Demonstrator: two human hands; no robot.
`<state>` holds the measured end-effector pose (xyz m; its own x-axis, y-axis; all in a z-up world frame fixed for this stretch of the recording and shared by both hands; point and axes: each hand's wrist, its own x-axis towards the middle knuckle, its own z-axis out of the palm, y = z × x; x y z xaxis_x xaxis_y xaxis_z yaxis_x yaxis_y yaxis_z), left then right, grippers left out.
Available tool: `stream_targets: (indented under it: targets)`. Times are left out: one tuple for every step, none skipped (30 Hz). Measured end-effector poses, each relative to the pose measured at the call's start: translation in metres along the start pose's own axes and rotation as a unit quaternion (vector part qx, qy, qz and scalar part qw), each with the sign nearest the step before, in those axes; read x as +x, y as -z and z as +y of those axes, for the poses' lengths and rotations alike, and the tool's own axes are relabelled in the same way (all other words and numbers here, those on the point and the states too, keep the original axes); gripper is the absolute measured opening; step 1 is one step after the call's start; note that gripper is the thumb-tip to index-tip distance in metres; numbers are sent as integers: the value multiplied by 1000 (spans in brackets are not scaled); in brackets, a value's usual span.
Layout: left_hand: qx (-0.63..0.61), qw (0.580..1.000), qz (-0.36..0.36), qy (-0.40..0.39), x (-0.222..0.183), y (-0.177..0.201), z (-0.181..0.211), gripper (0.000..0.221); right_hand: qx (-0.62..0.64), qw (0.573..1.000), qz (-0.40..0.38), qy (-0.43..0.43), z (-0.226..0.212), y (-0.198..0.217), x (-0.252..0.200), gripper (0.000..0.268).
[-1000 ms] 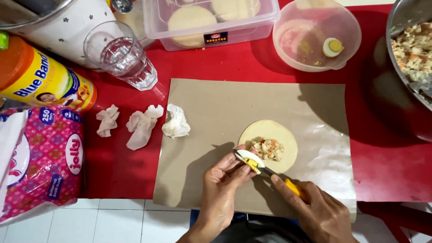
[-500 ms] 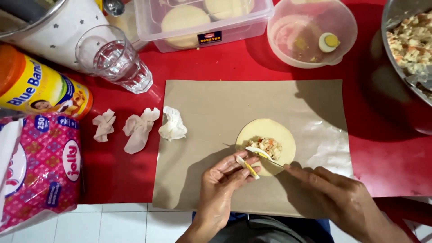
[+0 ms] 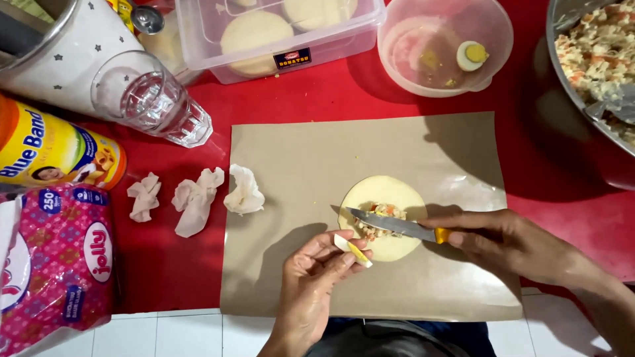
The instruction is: Filling circular dough wrappers with a vegetable mixture and egg slices, then folding them to create pastries.
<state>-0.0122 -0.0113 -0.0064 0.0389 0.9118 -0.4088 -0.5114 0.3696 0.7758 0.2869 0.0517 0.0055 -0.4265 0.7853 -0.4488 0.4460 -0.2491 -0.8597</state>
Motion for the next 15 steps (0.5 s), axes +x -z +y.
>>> stream_targets:
  targets:
    - [0, 1000, 0, 1, 1, -1, 0, 31, 0, 1000, 0, -1, -4, -1, 0, 47]
    - [3, 1000, -2, 1, 2, -2, 0, 29, 28, 999, 8, -39, -8, -1, 1, 45]
    - [5, 1000, -5, 2, 3, -4, 0, 28, 56, 995, 17, -78, -12, -2, 1, 44]
    - [5, 1000, -5, 3, 5, -5, 0, 28, 56, 995, 17, -79, -13, -1, 1, 44]
    - [-6, 1000, -4, 9, 7, -7, -1, 29, 44, 995, 19, -92, -14, 0, 1, 44]
    - [-17, 1000, -3, 15, 9, -8, -2, 31, 31, 994, 21, -105, -15, 0, 2, 44]
    - [-17, 1000, -3, 16, 11, -11, -1, 31, 32, 994, 21, -106, -16, 0, 2, 44]
    - [-14, 1000, -10, 17, 12, -15, 1, 29, 47, 996, 13, -75, -18, -1, 2, 44]
    - [-11, 1000, -17, 19, 14, -18, 2, 27, 63, 997, 6, -45, -19, -2, 3, 44]
    - [-11, 1000, -17, 19, 14, -19, 3, 27, 63, 997, 6, -45, -21, -4, 3, 44]
    - [-7, 1000, -15, 19, 16, -22, 4, 26, 75, 995, 12, -72, -23, -4, 3, 44]
    - [-3, 1000, -12, 20, 17, -24, 5, 25, 87, 991, 19, -98, -24, -5, 3, 45]
    - [-2, 1000, -13, 20, 17, -24, 5, 25, 88, 991, 19, -98, -22, -3, 3, 45]
    - [3, 1000, -16, 13, 18, -23, 4, 25, 79, 992, 10, -101, -19, -1, 3, 46]
    - [8, 1000, -20, 6, 19, -23, 4, 24, 70, 992, 0, -103, -16, 1, 3, 46]
